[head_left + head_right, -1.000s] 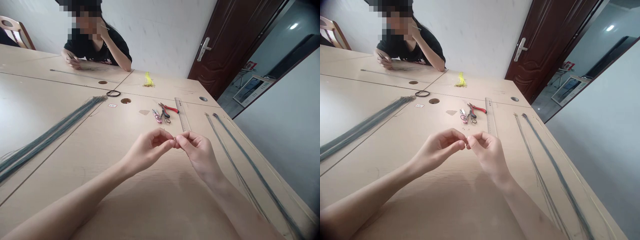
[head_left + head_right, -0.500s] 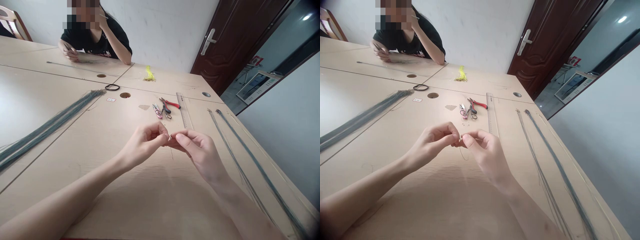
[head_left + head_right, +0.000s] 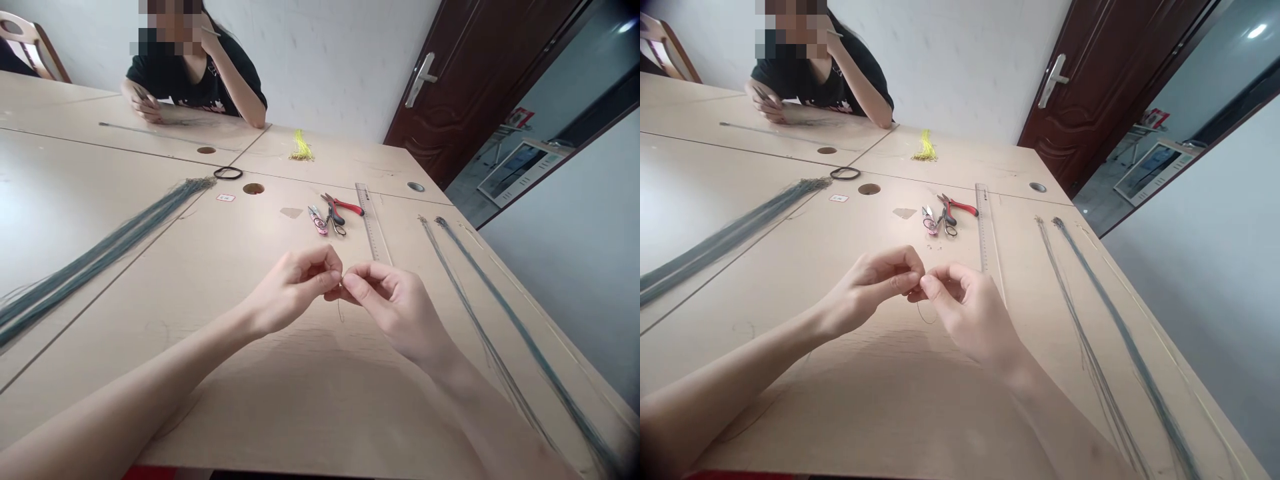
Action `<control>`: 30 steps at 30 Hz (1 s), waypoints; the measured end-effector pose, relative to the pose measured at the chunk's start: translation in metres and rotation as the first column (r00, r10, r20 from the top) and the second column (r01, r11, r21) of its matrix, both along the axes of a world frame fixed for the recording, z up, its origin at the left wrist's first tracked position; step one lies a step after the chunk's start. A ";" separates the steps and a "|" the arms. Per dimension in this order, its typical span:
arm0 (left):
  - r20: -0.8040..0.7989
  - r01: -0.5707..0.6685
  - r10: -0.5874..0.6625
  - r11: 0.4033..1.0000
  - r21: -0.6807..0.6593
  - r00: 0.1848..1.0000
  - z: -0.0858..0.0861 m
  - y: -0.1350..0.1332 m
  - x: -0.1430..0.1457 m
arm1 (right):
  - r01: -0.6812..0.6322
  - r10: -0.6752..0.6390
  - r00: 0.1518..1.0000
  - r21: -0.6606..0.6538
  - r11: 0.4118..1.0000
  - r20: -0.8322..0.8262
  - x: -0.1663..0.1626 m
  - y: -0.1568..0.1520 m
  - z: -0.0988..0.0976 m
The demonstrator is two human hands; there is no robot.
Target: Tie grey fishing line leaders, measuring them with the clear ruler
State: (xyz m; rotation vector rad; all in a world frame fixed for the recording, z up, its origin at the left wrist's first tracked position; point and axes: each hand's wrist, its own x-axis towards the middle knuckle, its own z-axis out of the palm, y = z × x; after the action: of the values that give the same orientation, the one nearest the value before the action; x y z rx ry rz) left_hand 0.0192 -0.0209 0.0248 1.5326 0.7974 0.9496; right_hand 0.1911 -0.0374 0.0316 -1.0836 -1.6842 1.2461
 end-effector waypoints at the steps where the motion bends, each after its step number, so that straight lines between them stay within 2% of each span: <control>1: 0.023 0.011 -0.011 1.000 -0.004 1.000 0.000 0.000 0.000 | -0.003 0.002 1.000 0.036 0.999 0.017 0.000 -0.001 -0.001; 5: 0.098 0.046 -0.044 0.999 -0.023 0.994 -0.001 -0.001 0.001 | -0.005 -0.017 0.995 0.218 0.976 0.096 -0.003 -0.003 -0.005; 9: 0.148 0.056 -0.048 0.997 -0.050 0.988 -0.003 -0.001 0.001 | -0.023 -0.048 0.986 0.415 0.910 0.161 -0.004 -0.004 -0.009; 14: 0.229 0.109 -0.085 0.990 -0.094 0.970 -0.007 -0.003 0.004 | -0.055 -0.052 0.982 0.536 0.842 0.182 -0.001 -0.002 -0.010; 17: 0.284 0.149 -0.113 0.983 -0.109 0.952 -0.010 -0.002 0.004 | -0.047 -0.023 0.991 0.512 0.857 0.130 -0.001 -0.002 -0.009; 21: 0.319 0.156 -0.106 0.978 -0.136 0.942 -0.011 0.000 0.002 | 0.030 -0.029 1.000 0.380 0.925 -0.008 0.001 -0.002 -0.006; 24: 0.342 0.163 -0.104 0.975 -0.149 0.934 -0.011 0.001 0.001 | 0.033 -0.014 0.998 0.291 0.956 -0.069 0.003 -0.001 -0.003; 30: 0.392 0.196 -0.106 0.961 -0.197 0.914 -0.008 0.001 0.002 | -0.021 0.051 0.994 0.279 0.960 -0.101 0.002 -0.003 -0.002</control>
State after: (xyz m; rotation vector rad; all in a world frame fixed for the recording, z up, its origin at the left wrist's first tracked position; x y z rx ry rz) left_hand 0.0216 -0.0198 0.0171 1.1413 0.4835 0.9607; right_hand 0.1932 -0.0399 0.0299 -0.8062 -1.7401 1.0320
